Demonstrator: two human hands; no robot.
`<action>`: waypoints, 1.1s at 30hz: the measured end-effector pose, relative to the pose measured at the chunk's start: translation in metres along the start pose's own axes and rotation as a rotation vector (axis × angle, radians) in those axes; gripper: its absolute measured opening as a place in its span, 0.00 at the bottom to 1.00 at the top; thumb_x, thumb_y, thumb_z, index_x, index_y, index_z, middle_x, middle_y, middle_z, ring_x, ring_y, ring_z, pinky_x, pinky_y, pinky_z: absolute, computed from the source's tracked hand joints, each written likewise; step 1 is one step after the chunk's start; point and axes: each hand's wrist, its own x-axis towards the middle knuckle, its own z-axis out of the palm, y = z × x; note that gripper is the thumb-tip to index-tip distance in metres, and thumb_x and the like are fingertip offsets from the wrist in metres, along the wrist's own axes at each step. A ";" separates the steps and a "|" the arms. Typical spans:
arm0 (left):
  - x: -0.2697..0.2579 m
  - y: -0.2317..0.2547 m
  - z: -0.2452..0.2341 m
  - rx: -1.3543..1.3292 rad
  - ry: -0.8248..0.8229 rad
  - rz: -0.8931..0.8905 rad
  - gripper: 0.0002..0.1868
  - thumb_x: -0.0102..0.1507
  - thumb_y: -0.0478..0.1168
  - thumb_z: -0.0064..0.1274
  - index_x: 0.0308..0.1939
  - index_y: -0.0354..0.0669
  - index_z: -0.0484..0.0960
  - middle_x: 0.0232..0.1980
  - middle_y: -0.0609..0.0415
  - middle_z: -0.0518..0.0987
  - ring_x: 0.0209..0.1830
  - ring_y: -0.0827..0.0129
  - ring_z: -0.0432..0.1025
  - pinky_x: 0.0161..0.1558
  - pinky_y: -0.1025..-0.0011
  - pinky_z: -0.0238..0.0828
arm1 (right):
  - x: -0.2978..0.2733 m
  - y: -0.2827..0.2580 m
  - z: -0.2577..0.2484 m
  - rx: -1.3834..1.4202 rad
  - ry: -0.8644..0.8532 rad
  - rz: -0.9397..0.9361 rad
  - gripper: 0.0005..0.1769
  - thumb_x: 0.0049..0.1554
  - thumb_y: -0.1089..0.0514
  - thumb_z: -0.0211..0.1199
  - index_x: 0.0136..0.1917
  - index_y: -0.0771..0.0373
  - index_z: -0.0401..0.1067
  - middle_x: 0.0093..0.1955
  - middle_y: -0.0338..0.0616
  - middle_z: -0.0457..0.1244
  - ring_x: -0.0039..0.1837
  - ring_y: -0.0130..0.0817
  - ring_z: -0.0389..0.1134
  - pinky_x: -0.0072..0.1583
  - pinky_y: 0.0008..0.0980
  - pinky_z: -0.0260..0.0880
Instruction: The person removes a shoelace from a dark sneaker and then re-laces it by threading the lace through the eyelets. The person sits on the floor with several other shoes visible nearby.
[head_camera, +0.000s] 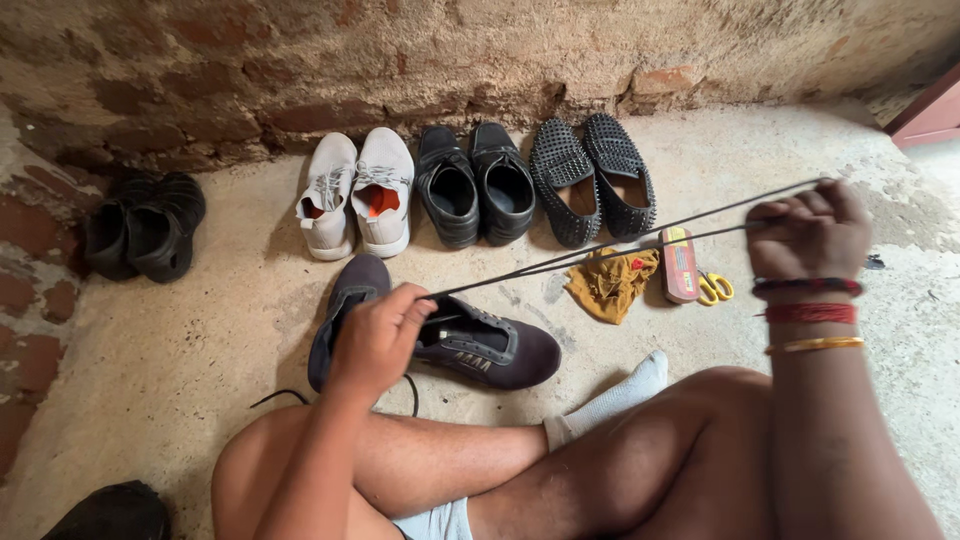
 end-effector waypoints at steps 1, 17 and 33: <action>0.000 -0.003 -0.007 0.014 -0.002 -0.028 0.13 0.69 0.47 0.50 0.44 0.43 0.83 0.30 0.47 0.83 0.27 0.60 0.79 0.28 0.63 0.71 | 0.009 -0.009 -0.011 0.002 0.057 -0.018 0.15 0.69 0.55 0.55 0.39 0.58 0.68 0.28 0.30 0.55 0.33 0.25 0.58 0.47 0.31 0.66; -0.022 -0.055 -0.058 -0.786 0.441 -0.280 0.07 0.69 0.34 0.55 0.50 0.39 0.84 0.38 0.53 0.83 0.33 0.72 0.75 0.34 0.77 0.69 | 0.049 -0.001 -0.051 -0.773 0.238 0.115 0.10 0.62 0.60 0.59 0.38 0.56 0.64 0.30 0.30 0.54 0.30 0.22 0.53 0.36 0.28 0.58; 0.006 0.014 -0.108 -1.086 0.339 0.002 0.11 0.73 0.37 0.51 0.58 0.40 0.82 0.50 0.47 0.84 0.43 0.66 0.79 0.45 0.70 0.75 | 0.007 0.076 -0.007 -1.610 -0.351 0.387 0.15 0.59 0.56 0.59 0.57 0.64 0.75 0.44 0.43 0.70 0.42 0.29 0.70 0.46 0.31 0.75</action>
